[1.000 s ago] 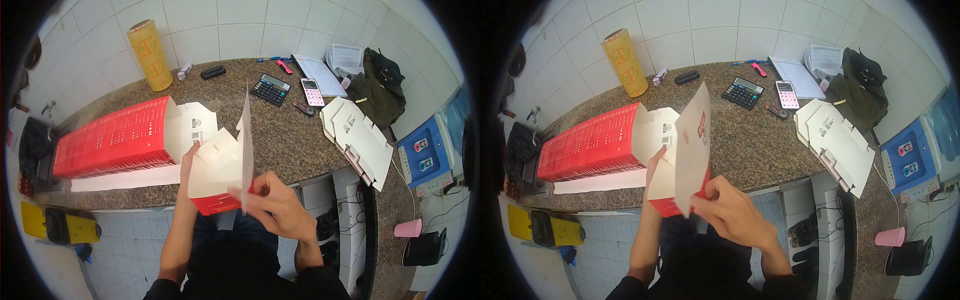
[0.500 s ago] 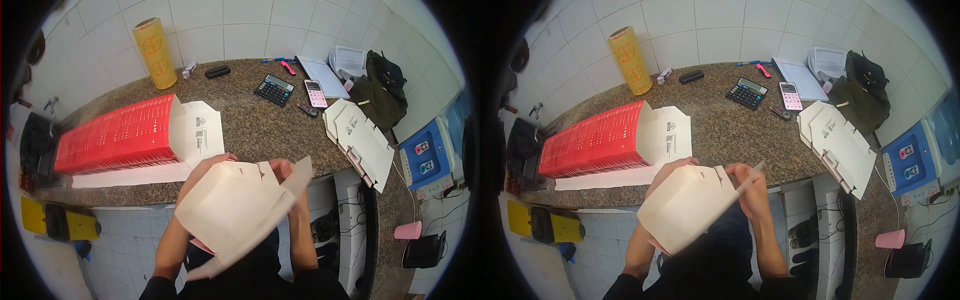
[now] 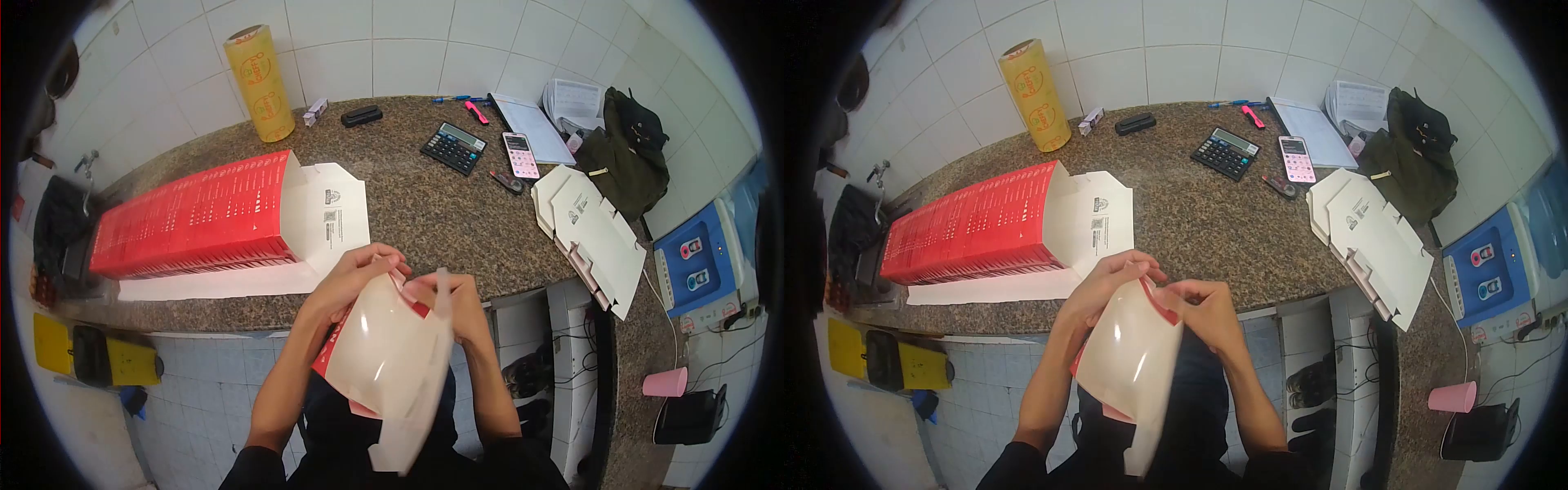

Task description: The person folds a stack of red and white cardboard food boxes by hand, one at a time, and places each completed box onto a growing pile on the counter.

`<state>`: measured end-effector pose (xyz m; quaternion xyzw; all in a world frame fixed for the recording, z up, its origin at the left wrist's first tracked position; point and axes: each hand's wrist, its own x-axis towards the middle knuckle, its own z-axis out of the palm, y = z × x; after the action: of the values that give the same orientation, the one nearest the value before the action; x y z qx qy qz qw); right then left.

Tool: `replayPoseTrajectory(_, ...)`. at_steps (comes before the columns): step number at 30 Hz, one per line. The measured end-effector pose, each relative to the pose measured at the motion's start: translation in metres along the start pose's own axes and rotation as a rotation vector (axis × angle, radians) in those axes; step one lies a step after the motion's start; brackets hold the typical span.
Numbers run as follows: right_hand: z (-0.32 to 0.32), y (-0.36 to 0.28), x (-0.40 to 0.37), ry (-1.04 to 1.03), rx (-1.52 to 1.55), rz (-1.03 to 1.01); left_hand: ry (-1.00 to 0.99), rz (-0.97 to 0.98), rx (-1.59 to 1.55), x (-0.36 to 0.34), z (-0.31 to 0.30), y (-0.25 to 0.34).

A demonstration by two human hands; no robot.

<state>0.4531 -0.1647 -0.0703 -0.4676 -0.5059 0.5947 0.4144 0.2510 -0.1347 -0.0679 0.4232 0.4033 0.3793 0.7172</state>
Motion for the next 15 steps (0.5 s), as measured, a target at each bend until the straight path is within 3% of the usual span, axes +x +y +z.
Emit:
replayPoseTrajectory(1, 0.0, -0.007, -0.004, 0.054, 0.053, 0.067, 0.046, 0.012, -0.002, 0.002, -0.002, 0.0)
replayPoseTrajectory(4, 0.005, -0.015, -0.008, 0.122, 0.027, 0.008, 0.107, 0.002, -0.047, 0.004, -0.006, -0.002)
replayPoseTrajectory(7, 0.0, 0.002, -0.011, 0.092, 0.26, -0.154, 0.135, -0.023, -0.071, 0.001, -0.006, -0.001)
replayPoseTrajectory(9, -0.003, -0.004, -0.007, 0.043, 0.037, -0.184, 0.142, -0.029, -0.063, 0.001, -0.004, 0.0)
replayPoseTrajectory(10, -0.006, -0.02, -0.002, 0.012, -0.021, 0.067, 0.121, 0.039, -0.004, 0.0, -0.002, 0.001)
replayPoseTrajectory(15, -0.007, -0.005, 0.007, 0.035, -0.03, -0.119, 0.123, 0.171, 0.174, -0.005, 0.006, 0.01)
